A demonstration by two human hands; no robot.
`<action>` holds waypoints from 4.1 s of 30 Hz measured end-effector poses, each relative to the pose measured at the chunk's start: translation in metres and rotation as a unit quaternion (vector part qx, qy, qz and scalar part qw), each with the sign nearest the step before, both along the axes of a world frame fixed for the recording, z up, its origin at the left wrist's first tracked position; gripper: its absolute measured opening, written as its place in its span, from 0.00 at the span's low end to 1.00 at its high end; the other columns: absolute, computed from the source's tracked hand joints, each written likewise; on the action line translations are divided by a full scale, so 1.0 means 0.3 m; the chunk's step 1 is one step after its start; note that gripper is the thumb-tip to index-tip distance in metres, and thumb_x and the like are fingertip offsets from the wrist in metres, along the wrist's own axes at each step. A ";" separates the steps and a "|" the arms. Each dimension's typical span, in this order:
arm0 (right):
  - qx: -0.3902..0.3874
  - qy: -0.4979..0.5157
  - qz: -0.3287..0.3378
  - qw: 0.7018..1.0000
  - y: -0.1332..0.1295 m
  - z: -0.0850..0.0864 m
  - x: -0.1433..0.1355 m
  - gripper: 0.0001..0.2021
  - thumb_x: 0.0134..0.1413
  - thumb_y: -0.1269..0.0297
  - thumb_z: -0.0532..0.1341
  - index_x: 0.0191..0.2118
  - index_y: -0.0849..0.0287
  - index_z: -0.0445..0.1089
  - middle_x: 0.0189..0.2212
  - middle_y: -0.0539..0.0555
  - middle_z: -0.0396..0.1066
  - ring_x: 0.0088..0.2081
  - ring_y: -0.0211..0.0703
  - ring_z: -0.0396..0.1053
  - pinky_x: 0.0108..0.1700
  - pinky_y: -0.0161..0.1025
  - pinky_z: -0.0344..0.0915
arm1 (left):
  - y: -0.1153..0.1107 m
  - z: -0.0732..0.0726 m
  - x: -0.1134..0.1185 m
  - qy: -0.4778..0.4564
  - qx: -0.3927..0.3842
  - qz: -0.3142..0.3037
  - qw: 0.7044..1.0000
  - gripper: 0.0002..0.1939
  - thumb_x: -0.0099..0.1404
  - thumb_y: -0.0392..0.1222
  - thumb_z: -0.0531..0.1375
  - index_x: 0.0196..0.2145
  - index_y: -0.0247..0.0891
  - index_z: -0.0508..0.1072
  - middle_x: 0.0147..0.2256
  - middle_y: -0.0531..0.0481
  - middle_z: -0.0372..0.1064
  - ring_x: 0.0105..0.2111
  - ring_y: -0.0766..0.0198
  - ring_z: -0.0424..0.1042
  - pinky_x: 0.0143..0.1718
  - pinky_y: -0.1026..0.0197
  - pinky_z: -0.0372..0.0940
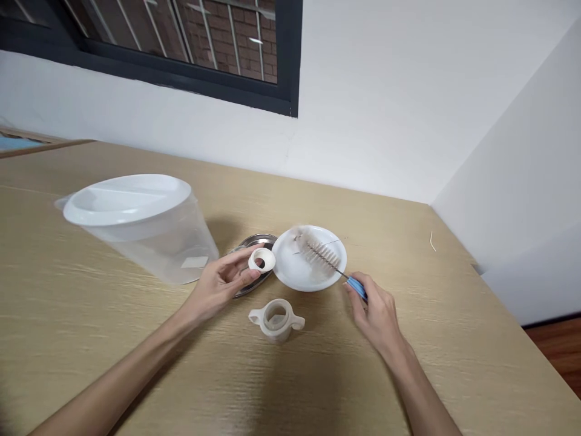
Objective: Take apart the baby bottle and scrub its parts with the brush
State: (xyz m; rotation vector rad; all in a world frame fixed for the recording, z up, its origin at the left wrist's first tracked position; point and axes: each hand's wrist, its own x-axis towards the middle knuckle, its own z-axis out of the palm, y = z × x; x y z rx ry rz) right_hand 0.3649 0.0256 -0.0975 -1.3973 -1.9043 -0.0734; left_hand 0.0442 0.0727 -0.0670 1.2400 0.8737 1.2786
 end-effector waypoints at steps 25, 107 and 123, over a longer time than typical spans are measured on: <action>0.023 -0.010 0.048 0.999 0.004 -0.012 -0.010 0.08 0.67 0.64 0.59 0.49 0.56 0.71 0.37 0.53 0.79 0.31 0.39 0.76 0.34 0.34 0.72 | 0.015 -0.054 -0.008 -0.082 -0.088 -0.055 0.991 0.25 0.61 0.56 0.70 0.49 0.36 0.81 0.49 0.40 0.78 0.49 0.51 0.78 0.59 0.47 0.70; 0.085 0.026 -0.042 0.995 -0.005 -0.051 -0.019 0.12 0.64 0.56 0.63 0.48 0.57 0.70 0.36 0.54 0.78 0.27 0.40 0.74 0.29 0.36 0.71 | 0.073 -0.044 -0.112 -0.001 0.024 0.080 0.996 0.33 0.58 0.54 0.73 0.58 0.43 0.73 0.54 0.43 0.73 0.49 0.57 0.75 0.53 0.53 0.72; 0.053 0.045 -0.075 0.995 -0.001 -0.033 -0.017 0.15 0.64 0.51 0.61 0.47 0.57 0.68 0.35 0.54 0.77 0.28 0.41 0.73 0.31 0.39 0.71 | 0.064 -0.011 -0.177 0.495 0.174 0.013 0.851 0.23 0.67 0.57 0.61 0.51 0.39 0.79 0.45 0.43 0.76 0.39 0.57 0.74 0.44 0.56 0.68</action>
